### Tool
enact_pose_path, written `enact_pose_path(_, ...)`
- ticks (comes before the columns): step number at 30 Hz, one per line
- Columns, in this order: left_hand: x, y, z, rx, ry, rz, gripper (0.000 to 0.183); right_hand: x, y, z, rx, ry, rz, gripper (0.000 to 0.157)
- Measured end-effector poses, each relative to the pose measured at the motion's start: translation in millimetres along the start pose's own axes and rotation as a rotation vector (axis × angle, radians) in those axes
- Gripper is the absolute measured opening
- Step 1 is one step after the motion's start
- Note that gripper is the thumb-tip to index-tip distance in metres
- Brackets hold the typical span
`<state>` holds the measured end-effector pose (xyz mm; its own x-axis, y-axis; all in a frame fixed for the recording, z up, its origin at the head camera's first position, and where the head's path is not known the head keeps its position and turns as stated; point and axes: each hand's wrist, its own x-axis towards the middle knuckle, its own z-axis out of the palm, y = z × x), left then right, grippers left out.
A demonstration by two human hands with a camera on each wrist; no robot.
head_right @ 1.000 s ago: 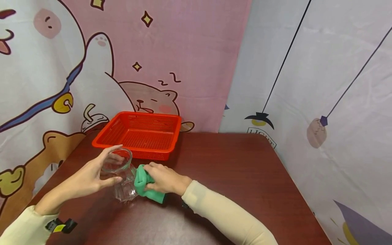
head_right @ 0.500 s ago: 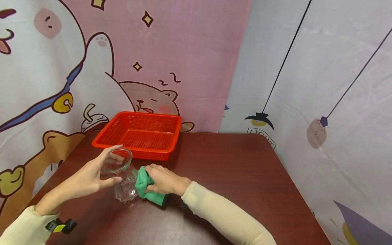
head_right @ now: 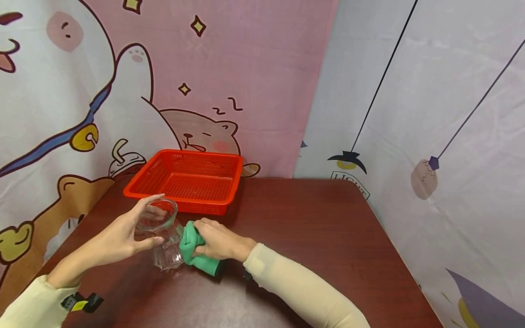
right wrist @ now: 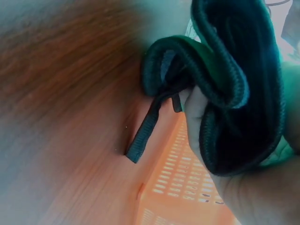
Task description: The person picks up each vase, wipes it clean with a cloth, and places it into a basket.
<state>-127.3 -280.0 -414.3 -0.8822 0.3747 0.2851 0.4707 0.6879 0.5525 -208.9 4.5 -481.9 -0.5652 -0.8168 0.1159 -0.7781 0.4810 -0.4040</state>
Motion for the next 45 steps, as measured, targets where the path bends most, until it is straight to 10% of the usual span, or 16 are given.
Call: enact_pose_path(45,-0.4,-3.1,0.3,-0.082,-0.013,-0.008,0.110,-0.1,-17.2,-56.8,0.354,0.445,-0.133,0.060)
